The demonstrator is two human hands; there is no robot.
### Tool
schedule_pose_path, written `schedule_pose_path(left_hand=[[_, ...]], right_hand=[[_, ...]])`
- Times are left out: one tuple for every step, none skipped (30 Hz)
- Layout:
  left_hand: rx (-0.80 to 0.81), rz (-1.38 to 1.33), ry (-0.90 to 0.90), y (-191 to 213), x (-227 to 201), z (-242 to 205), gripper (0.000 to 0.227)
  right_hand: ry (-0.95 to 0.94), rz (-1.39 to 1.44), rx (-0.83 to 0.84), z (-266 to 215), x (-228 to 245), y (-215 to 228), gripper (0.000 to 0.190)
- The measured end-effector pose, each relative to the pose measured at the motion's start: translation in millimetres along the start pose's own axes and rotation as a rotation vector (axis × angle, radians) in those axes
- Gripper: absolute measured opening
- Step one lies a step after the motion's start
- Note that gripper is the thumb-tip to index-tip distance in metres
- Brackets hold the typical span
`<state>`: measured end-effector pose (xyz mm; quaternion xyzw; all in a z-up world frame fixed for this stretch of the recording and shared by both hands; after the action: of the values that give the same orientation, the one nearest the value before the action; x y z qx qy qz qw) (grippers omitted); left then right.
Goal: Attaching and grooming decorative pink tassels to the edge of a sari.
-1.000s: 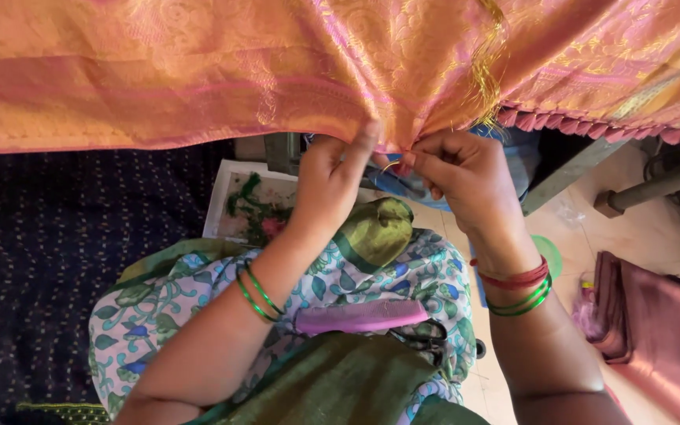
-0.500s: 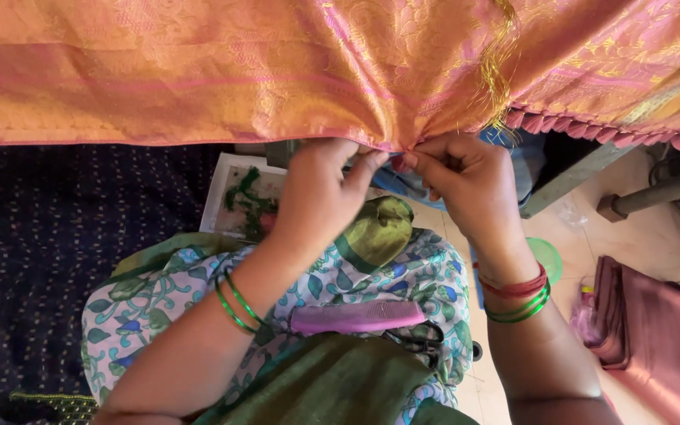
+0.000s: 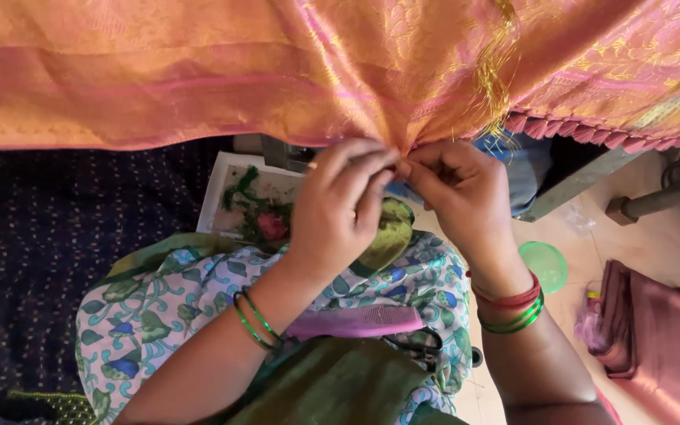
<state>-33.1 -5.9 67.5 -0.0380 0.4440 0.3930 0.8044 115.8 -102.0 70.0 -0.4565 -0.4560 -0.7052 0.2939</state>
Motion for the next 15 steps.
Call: schedule_pose_path(left_hand=[[-0.011, 0.322, -0.126, 5.1, -7.7, 1.0, 0.018], [-0.009, 0.324, -0.124, 9.9, -8.3, 1.6, 0.018], [0.023, 0.574, -0.142, 12.6, -11.0, 1.9, 0.024], [0.055, 0.825, -0.163, 15.0, -13.0, 2.3, 0.03], [0.056, 0.826, -0.162, 15.3, -10.2, 1.9, 0.03], [0.047, 0.859, -0.169, 15.2, -7.8, 1.6, 0.025], [0.037, 0.892, -0.176, 15.0, -5.6, 1.4, 0.02], [0.036, 0.891, -0.177, 13.5, -4.4, 1.8, 0.02], [0.025, 0.86, -0.144, 12.8, -2.4, 2.5, 0.017], [0.013, 0.828, -0.113, 11.6, 0.1, 4.3, 0.015], [0.01, 0.825, -0.117, 8.2, 9.7, 3.5, 0.015], [-0.031, 0.609, -0.07, 6.0, 21.0, 1.4, 0.011], [-0.071, 0.393, -0.024, 3.3, 32.9, -1.2, 0.01], [-0.074, 0.389, -0.023, -0.2, 34.5, -1.4, 0.01], [-0.046, 0.02, 0.129, -3.3, 43.6, -1.7, 0.009]], right_hand=[[-0.014, -0.007, 0.002, -0.6, 5.0, -0.7, 0.01], [-0.015, -0.004, 0.002, -0.9, 3.7, -1.7, 0.01], [0.009, -0.016, -0.02, -1.5, 3.4, -2.3, 0.01], [0.035, -0.029, -0.042, -1.8, 3.4, -2.8, 0.011], [0.035, -0.028, -0.041, -0.9, 2.1, -2.8, 0.011], [0.046, -0.039, -0.029, -0.1, 1.5, -2.5, 0.009], [0.058, -0.05, -0.017, 0.7, 1.0, -2.2, 0.008], [0.058, -0.052, -0.018, 0.4, -0.6, -2.5, 0.008], [0.066, -0.048, -0.029, 0.2, -2.0, -2.4, 0.009], [0.075, -0.047, -0.042, 0.5, -3.2, -1.2, 0.009], [0.077, -0.051, -0.045, 1.5, -3.2, -0.3, 0.009], [0.082, -0.072, -0.038, 0.6, -3.1, 0.9, 0.009], [0.088, -0.093, -0.031, -0.5, -3.1, 1.8, 0.009], [0.086, -0.097, -0.03, -1.0, -4.0, 2.7, 0.009], [0.089, -0.112, -0.036, -1.4, -4.3, 3.3, 0.009]])
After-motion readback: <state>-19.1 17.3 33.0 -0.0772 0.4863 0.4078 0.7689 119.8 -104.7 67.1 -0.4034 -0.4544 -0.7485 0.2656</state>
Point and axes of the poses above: each hand's wrist, its own z-axis towards the middle knuckle, its own y-axis out of the back of the hand, x = y × z, the point moved 3 cm from there along z, towards the middle knuckle, and after that the axes turned 15 degrees about x, right-handed, at the moved point
